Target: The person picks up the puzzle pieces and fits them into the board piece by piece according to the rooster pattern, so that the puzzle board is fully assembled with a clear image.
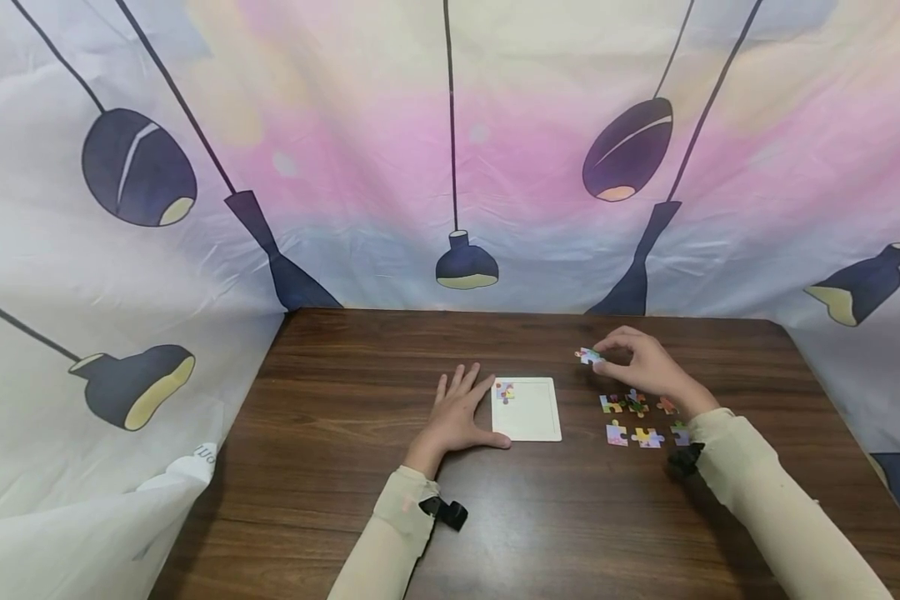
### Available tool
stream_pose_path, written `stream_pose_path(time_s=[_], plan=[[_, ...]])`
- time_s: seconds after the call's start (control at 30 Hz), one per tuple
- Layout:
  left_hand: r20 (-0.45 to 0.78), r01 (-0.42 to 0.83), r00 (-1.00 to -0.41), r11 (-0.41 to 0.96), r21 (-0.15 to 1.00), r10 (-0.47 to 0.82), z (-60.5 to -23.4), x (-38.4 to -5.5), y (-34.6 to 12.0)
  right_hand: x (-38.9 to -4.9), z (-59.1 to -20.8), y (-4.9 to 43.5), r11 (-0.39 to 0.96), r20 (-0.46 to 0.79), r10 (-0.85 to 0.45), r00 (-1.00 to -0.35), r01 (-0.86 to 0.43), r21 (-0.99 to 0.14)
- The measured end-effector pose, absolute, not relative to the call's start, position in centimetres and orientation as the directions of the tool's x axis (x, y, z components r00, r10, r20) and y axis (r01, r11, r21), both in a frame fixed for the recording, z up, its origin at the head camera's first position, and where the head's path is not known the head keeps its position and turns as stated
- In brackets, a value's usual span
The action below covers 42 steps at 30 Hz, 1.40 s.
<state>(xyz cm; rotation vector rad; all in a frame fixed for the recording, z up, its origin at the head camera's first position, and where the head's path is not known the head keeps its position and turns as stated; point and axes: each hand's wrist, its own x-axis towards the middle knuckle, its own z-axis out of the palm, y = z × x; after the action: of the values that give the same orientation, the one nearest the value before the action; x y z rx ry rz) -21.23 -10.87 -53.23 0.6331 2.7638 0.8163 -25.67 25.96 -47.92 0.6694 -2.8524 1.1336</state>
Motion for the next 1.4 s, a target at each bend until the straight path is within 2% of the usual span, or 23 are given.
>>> stream_pose_path(time_s=[0.17, 0.4, 0.67, 1.1, 1.4], plan=[[-0.056, 0.351, -0.890, 0.757, 0.552, 0.453, -53.2, -21.2, -10.8, -25.8, -48.1, 24.9, 0.619, 0.125, -0.404, -0.906, -0.371, -0.692], [-0.057, 0.351, -0.890, 0.758, 0.550, 0.453, -53.3, -21.3, -10.9, -25.9, -48.6, 23.4, 0.586, 0.174, -0.448, -0.877, -0.435, -0.683], [-0.069, 0.339, -0.892, 0.762, 0.551, 0.447, -53.3, -21.4, -10.9, -25.7, -48.7, 21.3, 0.553, 0.158, -0.513, -0.843, -0.466, -0.691], [-0.065, 0.345, -0.890, 0.760, 0.551, 0.451, -53.2, -21.2, -10.8, -25.4, -49.8, 18.5, 0.502, 0.192, -0.585, -0.788, -0.538, -0.677], [-0.072, 0.341, -0.891, 0.766, 0.544, 0.448, -53.3, -21.2, -10.8, -26.0, -50.6, 17.7, 0.527, 0.172, -0.613, -0.772, -0.560, -0.639]])
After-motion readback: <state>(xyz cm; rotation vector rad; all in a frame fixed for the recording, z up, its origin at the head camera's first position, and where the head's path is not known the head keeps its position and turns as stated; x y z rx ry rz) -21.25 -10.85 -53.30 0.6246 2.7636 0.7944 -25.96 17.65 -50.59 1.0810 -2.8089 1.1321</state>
